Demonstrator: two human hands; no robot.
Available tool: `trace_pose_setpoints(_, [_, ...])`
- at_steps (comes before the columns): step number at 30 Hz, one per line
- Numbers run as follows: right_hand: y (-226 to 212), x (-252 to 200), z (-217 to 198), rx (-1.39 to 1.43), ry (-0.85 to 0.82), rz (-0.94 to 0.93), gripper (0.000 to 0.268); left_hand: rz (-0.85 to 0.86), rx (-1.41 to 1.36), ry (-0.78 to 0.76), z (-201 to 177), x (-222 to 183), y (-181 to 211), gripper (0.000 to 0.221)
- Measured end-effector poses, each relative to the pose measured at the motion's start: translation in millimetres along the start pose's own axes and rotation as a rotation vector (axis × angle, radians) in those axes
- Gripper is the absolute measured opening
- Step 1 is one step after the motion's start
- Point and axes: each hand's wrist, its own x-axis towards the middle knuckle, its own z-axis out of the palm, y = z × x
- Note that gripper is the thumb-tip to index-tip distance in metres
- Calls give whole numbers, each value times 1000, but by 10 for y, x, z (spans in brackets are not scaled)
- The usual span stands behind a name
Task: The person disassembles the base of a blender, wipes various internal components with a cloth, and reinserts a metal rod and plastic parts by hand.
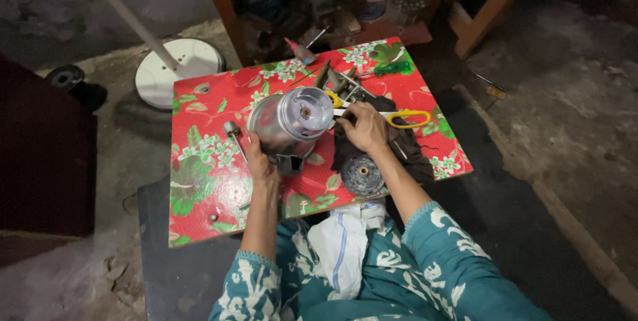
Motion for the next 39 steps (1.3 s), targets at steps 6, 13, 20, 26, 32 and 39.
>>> trace_pose_setpoints(6, [166, -27, 81, -11, 10, -53, 24, 242, 437, 118, 220, -38, -25, 54])
trace_pose_setpoints(13, [400, -19, 194, 54, 38, -51, 29, 65, 336, -26, 566, -182, 115, 45])
trace_pose_setpoints(20, [407, -26, 191, -20, 56, -228, 18, 30, 313, -30, 552, -135, 161, 43])
trace_pose_setpoints(26, [238, -19, 2, 418, 114, 130, 22, -7, 269, -22, 508, -16, 119, 45])
trace_pose_setpoints(32, [-221, -198, -398, 988, 281, 101, 23, 51, 321, 0, 617, -33, 140, 46])
trace_pose_setpoints(39, [-715, -293, -662, 409, 229, -138, 26, 65, 348, -13, 559, -46, 122, 45])
